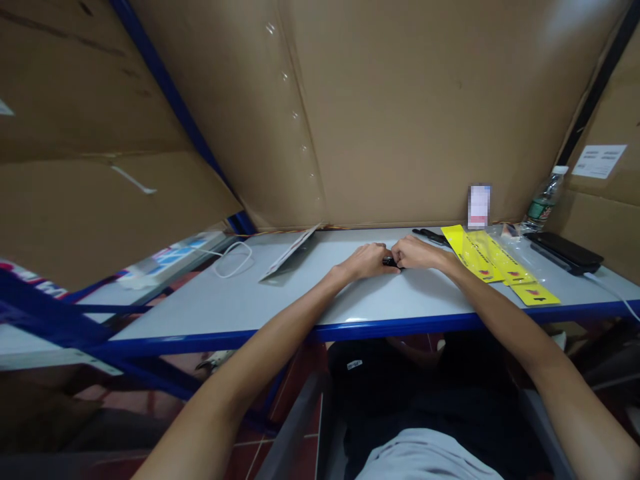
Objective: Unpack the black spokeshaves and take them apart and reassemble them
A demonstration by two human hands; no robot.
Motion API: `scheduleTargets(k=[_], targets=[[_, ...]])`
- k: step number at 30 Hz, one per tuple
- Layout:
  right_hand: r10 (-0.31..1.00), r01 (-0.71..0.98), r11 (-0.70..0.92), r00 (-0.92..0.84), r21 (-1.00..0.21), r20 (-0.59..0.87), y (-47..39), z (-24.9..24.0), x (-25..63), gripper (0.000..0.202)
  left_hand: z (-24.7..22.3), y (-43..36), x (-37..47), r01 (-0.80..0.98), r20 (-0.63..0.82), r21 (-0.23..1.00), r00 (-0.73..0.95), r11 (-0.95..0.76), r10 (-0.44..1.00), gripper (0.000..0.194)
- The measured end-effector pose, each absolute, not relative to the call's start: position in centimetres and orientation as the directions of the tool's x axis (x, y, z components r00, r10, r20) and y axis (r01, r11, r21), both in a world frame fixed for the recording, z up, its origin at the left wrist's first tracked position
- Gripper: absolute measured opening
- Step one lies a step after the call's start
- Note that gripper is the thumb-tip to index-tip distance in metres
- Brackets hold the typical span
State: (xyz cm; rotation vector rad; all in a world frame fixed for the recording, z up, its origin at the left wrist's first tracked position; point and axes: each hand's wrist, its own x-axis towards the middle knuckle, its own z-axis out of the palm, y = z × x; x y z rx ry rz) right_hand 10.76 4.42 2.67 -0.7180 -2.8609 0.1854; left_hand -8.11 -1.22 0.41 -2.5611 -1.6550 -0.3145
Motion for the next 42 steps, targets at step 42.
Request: scheduleTargets(k=[42], targets=[[0.687,0.555,0.697,-0.699,-0.453,0.201,2.8,2.5,12.2,0.016,-0.2,-1.7,-6.8,0.912,0.218,0.128,0.357,-0.389,0.908,0.041]])
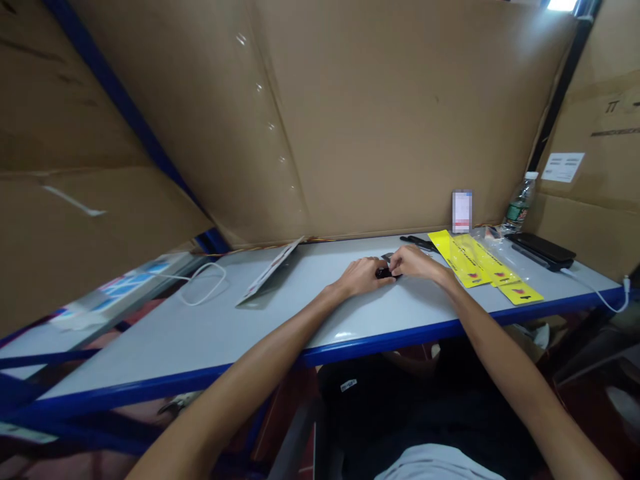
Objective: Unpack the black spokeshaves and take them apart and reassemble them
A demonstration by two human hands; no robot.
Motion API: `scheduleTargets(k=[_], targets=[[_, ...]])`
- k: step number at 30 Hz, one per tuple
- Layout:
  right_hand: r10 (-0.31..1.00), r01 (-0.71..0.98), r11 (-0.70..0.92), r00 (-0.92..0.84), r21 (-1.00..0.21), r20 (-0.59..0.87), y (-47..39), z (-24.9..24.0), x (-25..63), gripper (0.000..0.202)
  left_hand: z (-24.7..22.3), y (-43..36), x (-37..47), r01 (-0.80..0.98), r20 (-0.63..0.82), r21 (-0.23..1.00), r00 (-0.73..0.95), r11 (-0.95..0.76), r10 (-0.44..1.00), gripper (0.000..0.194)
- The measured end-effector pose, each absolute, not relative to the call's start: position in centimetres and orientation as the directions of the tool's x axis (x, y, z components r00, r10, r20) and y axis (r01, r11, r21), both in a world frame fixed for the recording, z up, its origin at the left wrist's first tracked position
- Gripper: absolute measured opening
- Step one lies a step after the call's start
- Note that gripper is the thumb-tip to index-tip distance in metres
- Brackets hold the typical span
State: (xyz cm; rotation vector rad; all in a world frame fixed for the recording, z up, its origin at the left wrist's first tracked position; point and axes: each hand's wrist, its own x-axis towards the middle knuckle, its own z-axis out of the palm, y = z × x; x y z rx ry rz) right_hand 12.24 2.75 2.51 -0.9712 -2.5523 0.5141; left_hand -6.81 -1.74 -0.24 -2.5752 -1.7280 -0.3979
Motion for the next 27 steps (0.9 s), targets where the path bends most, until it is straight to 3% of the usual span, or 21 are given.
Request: scheduleTargets(k=[4,10,19,27], targets=[[0.731,0.662,0.68,-0.641,-0.315,0.233,0.5,2.6,11.4,0.019,-0.4,-2.1,-6.4,0.911,0.256,0.107,0.363,-0.399,0.896,0.037],[0.855,0.843,0.509,-0.47,-0.176,0.22,-3.6,3.4,10.3,0.033,-1.0,-2.4,-6.0,0.882,0.312,0.152,0.385,-0.445,0.869,0.027],[0.932,0.861,0.351,-0.282,-0.368,0.229,-7.9,1.3,12.8,0.029,0.7,-5.6,-4.0,0.79,0.204,0.158,0.561,-0.592,0.802,0.024],[0.881,0.798,0.454,-0.339,-0.395,0.329,-8.9,0.1,16.0,0.023,1.2,-7.8,-0.9,0.815,0.176,0.266,0.484,-0.514,0.857,0.019]])
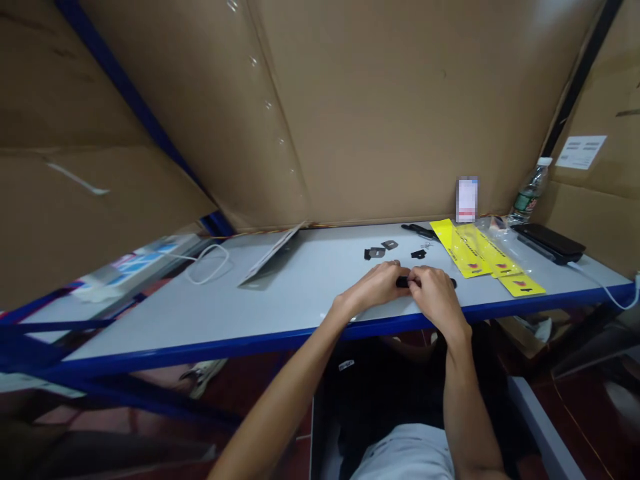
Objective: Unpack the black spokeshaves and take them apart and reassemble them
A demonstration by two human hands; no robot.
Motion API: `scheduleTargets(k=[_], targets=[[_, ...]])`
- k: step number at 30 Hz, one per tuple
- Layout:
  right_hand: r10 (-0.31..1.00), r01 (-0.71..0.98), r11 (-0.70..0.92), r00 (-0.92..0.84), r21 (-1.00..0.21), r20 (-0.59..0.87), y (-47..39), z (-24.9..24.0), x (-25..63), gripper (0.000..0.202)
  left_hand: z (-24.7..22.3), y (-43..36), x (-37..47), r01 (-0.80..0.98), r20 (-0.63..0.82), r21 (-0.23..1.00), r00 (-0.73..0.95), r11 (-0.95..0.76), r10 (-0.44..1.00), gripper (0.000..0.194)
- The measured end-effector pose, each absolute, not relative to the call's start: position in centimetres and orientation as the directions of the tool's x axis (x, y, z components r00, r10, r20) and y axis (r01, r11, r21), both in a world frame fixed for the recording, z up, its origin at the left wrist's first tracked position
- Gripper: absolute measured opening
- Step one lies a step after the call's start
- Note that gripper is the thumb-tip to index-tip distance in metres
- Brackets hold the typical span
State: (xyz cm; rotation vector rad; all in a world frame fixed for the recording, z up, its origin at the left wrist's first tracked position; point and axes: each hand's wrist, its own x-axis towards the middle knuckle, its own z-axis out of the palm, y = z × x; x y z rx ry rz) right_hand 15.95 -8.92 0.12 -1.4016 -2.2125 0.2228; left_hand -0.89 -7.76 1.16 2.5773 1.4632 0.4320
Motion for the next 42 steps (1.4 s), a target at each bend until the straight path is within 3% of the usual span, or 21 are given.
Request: scheduleTargets(k=[3,6,9,14,24,30,42], targets=[[0.856,0.746,0.497,-0.341,-0.443,0.388,-8.3,-0.6,17.2,0.022,0.7,-8.1,0.7,0.842,0.197,0.299,0.405,-0.449,0.893,0.021],[0.84,0.665,0.533,-0.34,-0.523,0.423,-7.7,-1.2,17.8,0.024,-0.5,-9.8,1.9,0.892,0.316,0.241,0.3,-0.382,0.9,0.027],[0.842,0.57,0.54,-0.352,-0.62,0.41,-7.5,-1.4,17.7,0.028,-2.0,-12.1,2.1,0.945,0.395,0.167,0.198,-0.282,0.897,0.036],[0.843,0.429,0.52,-0.399,-0.739,0.362,-8.1,-1.3,16.4,0.023,-3.6,-14.8,0.1,0.955,0.469,0.201,0.104,-0.22,0.877,0.039],[0.854,0.48,0.504,-0.404,-0.718,0.329,-9.9,-0.9,13.4,0.02,-3.8,-16.2,-3.8,0.928,0.474,0.234,0.151,-0.29,0.867,0.038],[0.727,0.348,0.62,-0.592,-0.704,0.348,-9.2,-1.0,15.6,0.026,-3.7,-16.0,-3.2,0.942,0.478,0.23,0.111,-0.246,0.871,0.039],[0.674,0.327,0.706,-0.581,-0.628,0.456,-8.6,-0.8,16.0,0.031,-3.3,-16.3,-2.3,0.954,0.479,0.207,0.092,-0.214,0.873,0.041]])
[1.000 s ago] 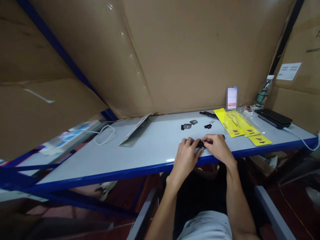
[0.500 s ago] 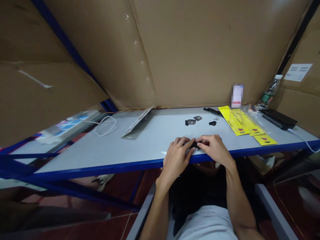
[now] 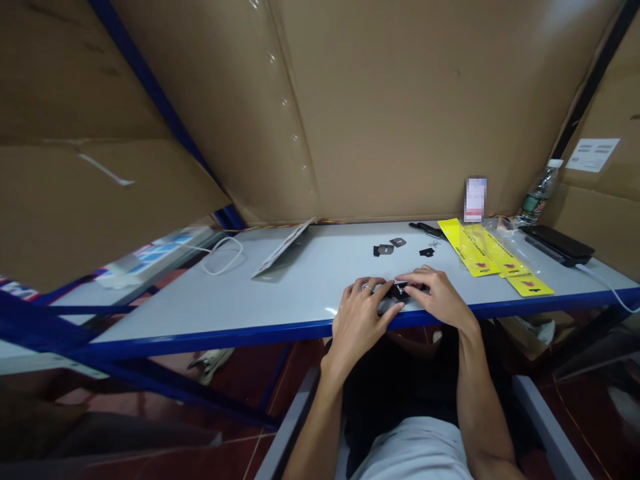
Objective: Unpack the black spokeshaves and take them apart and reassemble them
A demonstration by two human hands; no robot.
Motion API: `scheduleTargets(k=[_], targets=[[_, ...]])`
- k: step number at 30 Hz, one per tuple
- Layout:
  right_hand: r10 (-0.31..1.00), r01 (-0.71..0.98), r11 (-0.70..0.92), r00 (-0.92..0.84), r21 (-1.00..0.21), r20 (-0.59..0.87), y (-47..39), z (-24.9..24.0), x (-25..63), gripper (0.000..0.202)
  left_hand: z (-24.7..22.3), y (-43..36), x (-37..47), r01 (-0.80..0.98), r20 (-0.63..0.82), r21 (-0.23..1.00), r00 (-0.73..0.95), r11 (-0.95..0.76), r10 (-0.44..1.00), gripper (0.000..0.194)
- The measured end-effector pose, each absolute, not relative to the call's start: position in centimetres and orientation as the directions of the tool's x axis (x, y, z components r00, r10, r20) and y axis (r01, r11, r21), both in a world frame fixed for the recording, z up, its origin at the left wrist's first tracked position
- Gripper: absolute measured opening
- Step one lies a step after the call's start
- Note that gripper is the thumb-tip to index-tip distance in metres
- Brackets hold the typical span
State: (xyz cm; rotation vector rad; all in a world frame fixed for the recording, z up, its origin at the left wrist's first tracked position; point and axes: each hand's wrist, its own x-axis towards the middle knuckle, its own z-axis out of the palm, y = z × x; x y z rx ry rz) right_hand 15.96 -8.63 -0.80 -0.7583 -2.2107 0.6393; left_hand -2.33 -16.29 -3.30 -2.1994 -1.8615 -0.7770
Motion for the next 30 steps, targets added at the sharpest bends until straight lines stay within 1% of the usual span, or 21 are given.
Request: scheduleTargets(k=[7,14,19,22,26,30], targets=[[0.726,0.277,0.64,-0.525,-0.717,0.445,-7.95,-1.32,15.68,0.025,-3.32,-16.14,-2.09,0.953,0.481,0.223,0.076,-0.205,0.874,0.039],[0.725,0.232,0.611,-0.548,-0.757,0.418,-7.79,-1.34,15.97,0.017,-3.59,-15.82,-2.2,0.963,0.491,0.178,0.089,-0.2,0.867,0.033],[0.659,0.159,0.672,-0.575,-0.723,0.485,-7.72,-1.18,16.12,0.012,-3.64,-15.96,-2.07,0.961,0.508,0.192,0.078,-0.201,0.858,0.032],[0.652,0.132,0.659,-0.591,-0.74,0.475,-7.85,-1.03,16.11,0.014,-3.6,-15.98,-2.0,0.959,0.511,0.191,0.086,-0.21,0.856,0.033],[0.664,0.144,0.633,-0.607,-0.761,0.437,-7.93,-0.99,16.13,0.013,-3.56,-15.91,-1.96,0.958,0.513,0.206,0.067,-0.198,0.856,0.031],[0.663,0.184,0.675,-0.576,-0.715,0.478,-7.99,-1.2,15.72,0.011,-3.61,-15.88,-1.59,0.962,0.526,0.191,0.067,-0.195,0.848,0.03]])
